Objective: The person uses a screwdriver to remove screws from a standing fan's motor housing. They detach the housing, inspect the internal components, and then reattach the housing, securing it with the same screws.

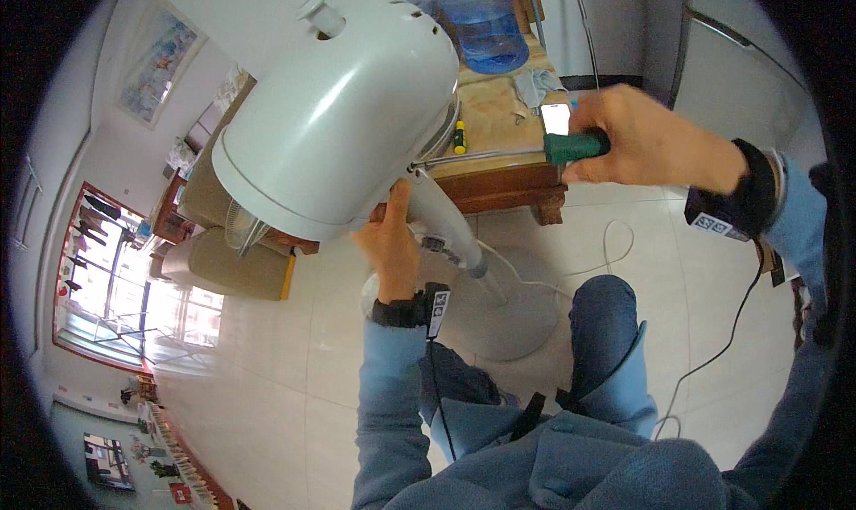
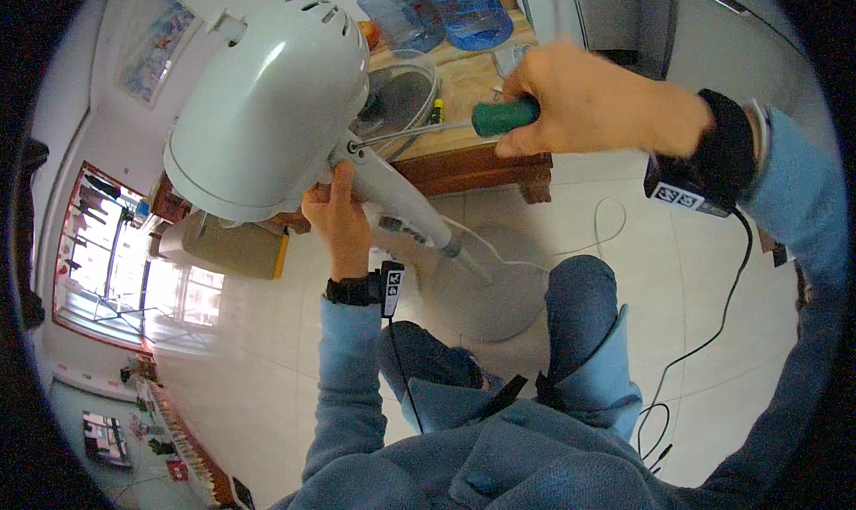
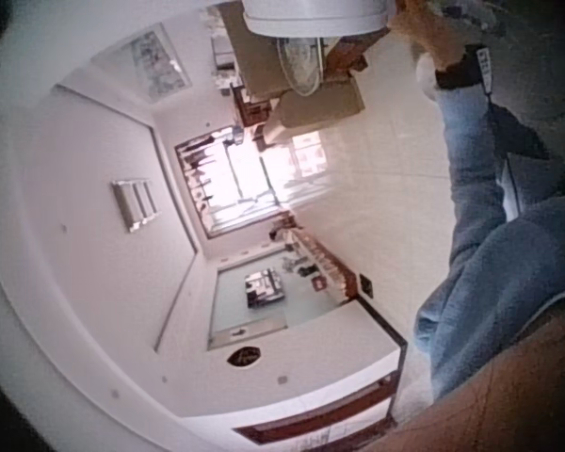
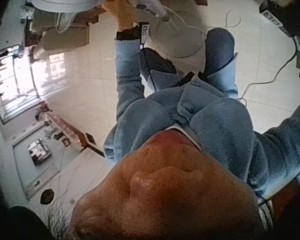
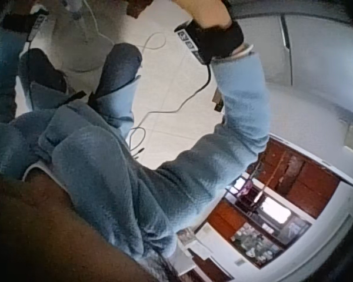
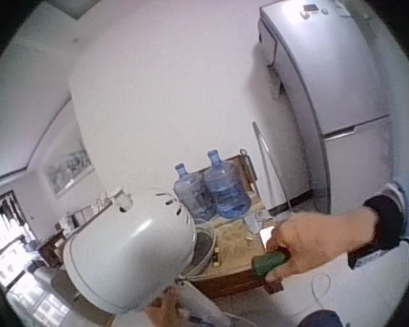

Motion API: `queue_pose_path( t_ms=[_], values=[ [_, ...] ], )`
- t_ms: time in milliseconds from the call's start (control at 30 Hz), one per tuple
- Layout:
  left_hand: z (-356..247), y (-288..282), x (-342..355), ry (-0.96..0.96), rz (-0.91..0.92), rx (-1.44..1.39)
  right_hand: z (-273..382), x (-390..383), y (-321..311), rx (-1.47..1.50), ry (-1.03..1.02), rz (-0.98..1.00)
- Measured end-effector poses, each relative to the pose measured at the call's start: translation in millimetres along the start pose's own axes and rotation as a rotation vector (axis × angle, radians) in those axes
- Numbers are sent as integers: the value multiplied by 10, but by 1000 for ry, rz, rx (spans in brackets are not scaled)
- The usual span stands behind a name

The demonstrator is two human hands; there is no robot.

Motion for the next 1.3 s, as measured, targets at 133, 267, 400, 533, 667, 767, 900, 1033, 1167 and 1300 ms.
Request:
queue_pose_path(
  t_ms=[133,267,400,533,667,767,900,1033,1167,1300],
  values=[
    [19,17,14,16,-12,-58,-45,26,107,787,259,518],
    [34,7,28,-11,7,-72,-37,62,86,1223,248,681],
    [31,-17,40,22,1,-24,-53,138,-60,417,-17,306],
    [10,0,21,-12,-44,0,40,75,-153,-703,-320,-353],
    [-2,66,31,48,-39,-38,61,51,-160,-606,-180,-409],
    [-23,61,43,44,-16,15,6,105,-119,-82,1,53],
    [-21,16,-3,-26,-24,0,-55,128,-25,635,168,491],
    [-37,-29,-4,-23,56,12,-125,152,3,916,249,684],
    [2,13,64,53,13,-15,-160,216,-55,1104,205,798],
    [-17,44,36,12,-20,16,-88,206,-203,251,33,314]
  ],
)
Point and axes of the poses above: each hand's wrist, its own x-axis towards the middle knuckle, its own y-axis out of the palm, z = x × y, the point moved 1 cm from there along x, towards the middle knuckle, and after that the axes turned 7 degrees about z, right-handed, at the moved point
